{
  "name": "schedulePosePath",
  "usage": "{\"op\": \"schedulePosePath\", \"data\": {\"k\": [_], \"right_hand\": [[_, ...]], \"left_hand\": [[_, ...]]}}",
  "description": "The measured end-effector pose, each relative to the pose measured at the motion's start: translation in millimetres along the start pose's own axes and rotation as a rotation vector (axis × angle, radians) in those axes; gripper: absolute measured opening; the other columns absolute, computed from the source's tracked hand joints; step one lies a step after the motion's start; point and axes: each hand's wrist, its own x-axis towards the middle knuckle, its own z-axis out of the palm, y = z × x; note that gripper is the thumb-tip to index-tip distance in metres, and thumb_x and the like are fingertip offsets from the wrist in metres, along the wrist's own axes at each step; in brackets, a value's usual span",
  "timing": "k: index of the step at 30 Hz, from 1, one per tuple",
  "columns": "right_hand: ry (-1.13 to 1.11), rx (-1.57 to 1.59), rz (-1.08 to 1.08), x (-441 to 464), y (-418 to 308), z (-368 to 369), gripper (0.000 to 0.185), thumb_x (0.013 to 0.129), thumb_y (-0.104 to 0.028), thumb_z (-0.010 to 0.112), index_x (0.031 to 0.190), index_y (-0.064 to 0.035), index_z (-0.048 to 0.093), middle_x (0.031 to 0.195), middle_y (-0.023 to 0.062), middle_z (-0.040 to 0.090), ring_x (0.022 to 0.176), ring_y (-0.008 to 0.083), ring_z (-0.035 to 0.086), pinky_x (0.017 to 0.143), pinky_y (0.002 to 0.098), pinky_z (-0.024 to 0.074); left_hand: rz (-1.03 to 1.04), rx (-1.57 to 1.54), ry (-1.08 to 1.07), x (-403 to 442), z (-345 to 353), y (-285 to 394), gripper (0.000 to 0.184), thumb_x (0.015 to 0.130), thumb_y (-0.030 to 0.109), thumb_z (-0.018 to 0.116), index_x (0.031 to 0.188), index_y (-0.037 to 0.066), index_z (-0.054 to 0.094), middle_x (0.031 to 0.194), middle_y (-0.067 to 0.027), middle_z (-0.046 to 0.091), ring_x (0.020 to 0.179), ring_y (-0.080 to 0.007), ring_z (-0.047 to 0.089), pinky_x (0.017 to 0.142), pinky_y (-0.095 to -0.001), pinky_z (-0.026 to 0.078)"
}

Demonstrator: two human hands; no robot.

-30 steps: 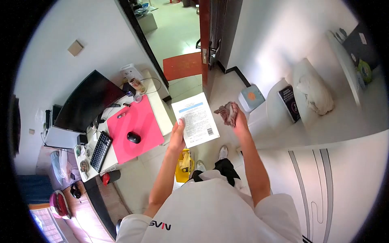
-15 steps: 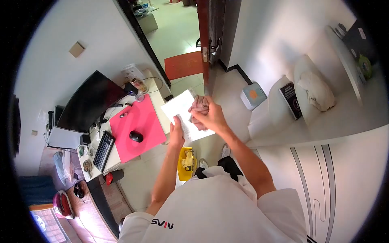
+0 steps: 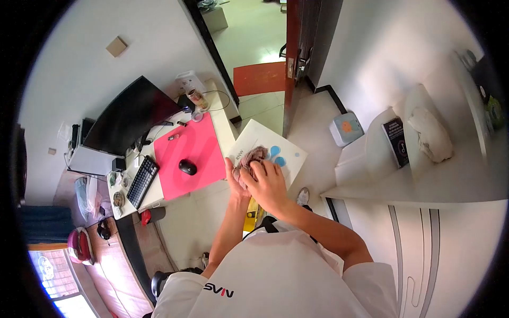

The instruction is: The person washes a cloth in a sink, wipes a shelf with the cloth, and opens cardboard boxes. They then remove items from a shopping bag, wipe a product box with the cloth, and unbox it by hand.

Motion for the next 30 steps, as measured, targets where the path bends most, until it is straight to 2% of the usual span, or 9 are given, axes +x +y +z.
{"op": "schedulePosePath", "data": {"k": [2,7,10,12,14,17,20,24,30], "right_hand": [[-0.122,0.16,0.087,2.7,2.8,-6.2,0.042,0.062,-0.009,0.068,0.103,-0.0103,0.058,0.095,0.0073,0.054,0.088,0.0276,0.055,0.075,0.0378,0.0468],[-0.18,0.56,0.239,3.8,21.5,-31.5,0.033,0.07,-0.001,0.065,0.101,-0.006,0.057,0.094,0.0114,0.057,0.088,0.0326,0.057,0.076,0.0377,0.0473],[-0.162,0.8,0.608,-0.4,36.2,-48.3,0.022,0.082,-0.007,0.064,0.103,-0.0051,0.056,0.088,0.0094,0.062,0.077,0.0182,0.061,0.068,0.0306,0.0492],[0.026,0.902,0.681,-8.0,55.9,-60.2,0.02,0.087,-0.01,0.062,0.106,-0.0048,0.056,0.091,0.005,0.063,0.076,0.011,0.059,0.067,0.0296,0.0505],[0.188,1.171,1.153,-11.3,69.9,-92.2,0.02,0.091,-0.012,0.058,0.109,-0.0051,0.055,0.093,0.003,0.063,0.076,0.011,0.059,0.072,0.0277,0.0508],[0.258,1.249,1.271,-44.7,114.0,-106.6,0.024,0.094,-0.02,0.054,0.114,-0.0065,0.054,0.101,0.0059,0.063,0.086,0.0142,0.061,0.077,0.0294,0.0513],[0.551,1.706,1.412,-69.9,130.8,-95.9,0.038,0.097,-0.035,0.045,0.124,-0.0097,0.051,0.124,0.0104,0.055,0.112,0.0275,0.055,0.098,0.0481,0.0417],[0.306,2.172,1.118,-62.6,104.4,-77.0,0.039,0.097,-0.036,0.043,0.127,-0.0125,0.048,0.132,0.0132,0.048,0.122,0.0375,0.045,0.104,0.0608,0.0288],[0.251,2.163,1.207,-64.3,97.0,-39.9,0.039,0.094,-0.037,0.051,0.129,-0.0193,0.05,0.137,0.0055,0.044,0.129,0.0299,0.038,0.105,0.0592,0.0262]], "left_hand": [[-0.125,-0.155,-0.224,3.1,-22.4,1.3,0.069,0.089,0.055,0.043,0.131,0.0,0.043,0.123,-0.0188,0.055,0.109,-0.0306,0.056,0.093,-0.0426,0.048],[0.006,0.131,-0.002,-1.4,10.2,-2.6,0.065,0.086,0.041,0.053,0.133,-0.002,0.037,0.125,-0.0173,0.052,0.109,-0.03,0.055,0.087,-0.0387,0.049],[0.011,0.028,-0.084,1.4,10.8,-4.5,0.062,0.086,0.037,0.055,0.134,0.001,0.038,0.13,-0.0169,0.049,0.12,-0.0306,0.048,0.099,-0.042,0.041],[0.006,-0.009,-0.016,-1.5,22.8,-4.4,0.061,0.086,0.036,0.055,0.134,0.002,0.038,0.131,-0.0163,0.048,0.121,-0.0305,0.047,0.101,-0.0427,0.039],[0.0,-0.043,0.054,-5.0,29.4,-0.1,0.058,0.088,0.034,0.053,0.134,0.003,0.039,0.134,-0.0146,0.047,0.124,-0.0305,0.044,0.104,-0.0446,0.034],[0.036,-0.006,0.073,-5.2,38.2,8.4,0.055,0.09,0.034,0.052,0.134,0.003,0.039,0.134,-0.0146,0.047,0.124,-0.03,0.044,0.104,-0.0444,0.033],[0.047,-0.024,0.056,-4.2,40.9,12.0,0.053,0.09,0.032,0.052,0.133,0.002,0.04,0.134,-0.0143,0.047,0.124,-0.0295,0.044,0.105,-0.0443,0.033],[0.055,-0.028,0.077,-5.3,49.1,13.4,0.052,0.091,0.031,0.051,0.133,0.002,0.04,0.134,-0.0139,0.047,0.124,-0.0293,0.044,0.105,-0.044,0.033],[0.152,0.127,0.049,-15.7,61.3,12.0,0.047,0.091,0.023,0.053,0.131,0.002,0.041,0.13,-0.0127,0.049,0.122,-0.0269,0.046,0.103,-0.0425,0.036]]}}
